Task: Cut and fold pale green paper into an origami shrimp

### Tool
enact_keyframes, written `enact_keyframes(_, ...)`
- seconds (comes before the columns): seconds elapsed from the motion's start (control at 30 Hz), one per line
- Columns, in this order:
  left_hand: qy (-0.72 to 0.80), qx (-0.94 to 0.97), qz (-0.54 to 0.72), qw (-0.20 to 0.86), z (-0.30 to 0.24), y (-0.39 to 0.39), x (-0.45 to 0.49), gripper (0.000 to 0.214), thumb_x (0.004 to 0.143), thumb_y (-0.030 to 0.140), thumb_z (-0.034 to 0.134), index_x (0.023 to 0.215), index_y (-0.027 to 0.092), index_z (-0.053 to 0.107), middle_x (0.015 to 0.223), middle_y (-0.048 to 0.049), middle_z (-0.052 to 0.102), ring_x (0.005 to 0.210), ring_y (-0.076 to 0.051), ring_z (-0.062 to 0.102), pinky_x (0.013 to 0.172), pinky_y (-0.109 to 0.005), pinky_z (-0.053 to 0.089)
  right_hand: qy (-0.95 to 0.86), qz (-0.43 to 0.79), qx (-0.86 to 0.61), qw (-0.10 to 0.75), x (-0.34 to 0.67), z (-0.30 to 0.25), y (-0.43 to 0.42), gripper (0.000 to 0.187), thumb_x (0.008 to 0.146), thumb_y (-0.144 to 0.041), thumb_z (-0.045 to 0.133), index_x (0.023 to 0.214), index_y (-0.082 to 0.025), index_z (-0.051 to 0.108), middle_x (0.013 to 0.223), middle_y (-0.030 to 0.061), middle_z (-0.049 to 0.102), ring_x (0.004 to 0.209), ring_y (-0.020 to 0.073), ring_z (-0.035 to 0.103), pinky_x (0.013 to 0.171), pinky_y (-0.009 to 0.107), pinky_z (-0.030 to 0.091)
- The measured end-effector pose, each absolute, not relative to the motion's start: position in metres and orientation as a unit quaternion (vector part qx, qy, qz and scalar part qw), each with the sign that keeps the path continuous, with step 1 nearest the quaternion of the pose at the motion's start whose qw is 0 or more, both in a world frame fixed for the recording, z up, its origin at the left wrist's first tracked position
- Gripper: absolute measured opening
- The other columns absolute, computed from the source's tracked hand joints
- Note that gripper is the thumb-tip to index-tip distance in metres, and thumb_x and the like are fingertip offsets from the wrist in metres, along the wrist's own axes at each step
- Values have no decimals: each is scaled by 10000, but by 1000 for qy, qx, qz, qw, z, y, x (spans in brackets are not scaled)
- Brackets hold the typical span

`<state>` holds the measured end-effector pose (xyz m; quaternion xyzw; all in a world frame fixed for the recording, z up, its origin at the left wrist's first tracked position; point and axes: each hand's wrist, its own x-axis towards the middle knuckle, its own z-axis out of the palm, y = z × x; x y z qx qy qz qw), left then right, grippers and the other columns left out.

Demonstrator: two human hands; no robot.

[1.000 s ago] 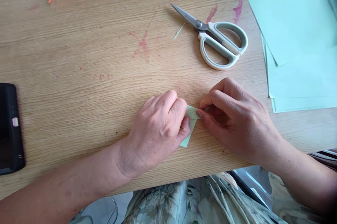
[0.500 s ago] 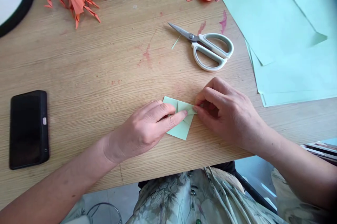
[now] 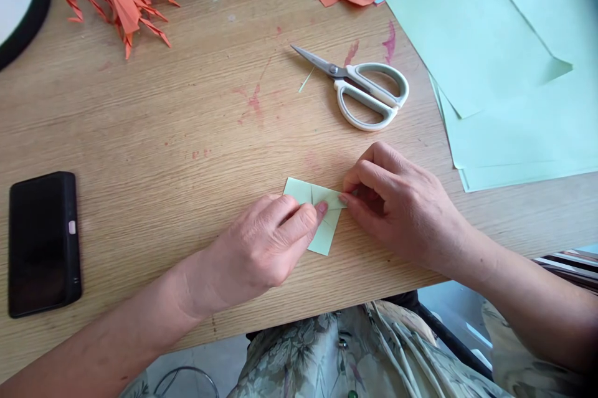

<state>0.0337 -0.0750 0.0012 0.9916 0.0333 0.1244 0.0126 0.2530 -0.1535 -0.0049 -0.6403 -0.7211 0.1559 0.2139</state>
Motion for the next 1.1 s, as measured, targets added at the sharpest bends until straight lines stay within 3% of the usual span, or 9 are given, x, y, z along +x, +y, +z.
enact_keyframes(0.1, 41, 992, 116, 8, 3, -77, 33, 250, 981, 86, 499, 1181, 8, 628, 891, -73, 673, 768, -198, 593, 659, -354, 516, -721, 156, -641, 213, 253, -5, -154, 62, 884, -182, 608, 829, -180, 580, 862, 32, 528, 689, 143, 488, 609, 286, 379)
enact_keyframes(0.27, 42, 994, 96, -16, 4, -78, 31, 398, 972, 58, 500, 1369, 35, 520, 920, -52, 664, 769, -183, 573, 663, -344, 510, -721, 154, -643, 207, 253, -5, -154, 58, 883, -183, 610, 836, -180, 576, 867, 32, 529, 691, 145, 489, 608, 287, 378)
enact_keyframes(0.6, 21, 995, 77, -63, 1, -81, 34, 319, 924, 81, 584, 1237, 54, 640, 1178, -94, 652, 888, -215, 542, 752, -373, 509, -720, 163, -629, 244, 256, -7, -156, 60, 898, -163, 584, 840, -179, 580, 851, 32, 522, 686, 142, 491, 623, 293, 408)
enact_keyframes(0.77, 33, 993, 94, -59, -1, -81, 32, 336, 947, 87, 562, 1278, 67, 616, 1155, -81, 673, 915, -210, 554, 762, -359, 518, -740, 172, -573, 308, 267, -6, -169, 125, 944, -135, 526, 1011, -190, 617, 944, 61, 560, 778, 153, 562, 661, 286, 461)
enact_keyframes(0.93, 41, 992, 109, -55, -3, -82, 32, 317, 949, 69, 552, 1257, 79, 625, 1161, -74, 676, 895, -190, 561, 748, -347, 530, -841, 25, -492, 225, 274, -9, -182, 269, 933, -85, 513, 1156, -171, 636, 1035, 118, 610, 813, 199, 586, 686, 355, 476)
enact_keyframes(1.1, 46, 991, 115, -45, -3, -83, 32, 329, 930, 56, 574, 1253, 84, 630, 1159, -71, 669, 893, -193, 560, 770, -356, 536, -860, -34, -479, 172, 271, -9, -186, 325, 914, -100, 597, 1197, -253, 651, 925, 39, 629, 716, 165, 541, 599, 330, 412)
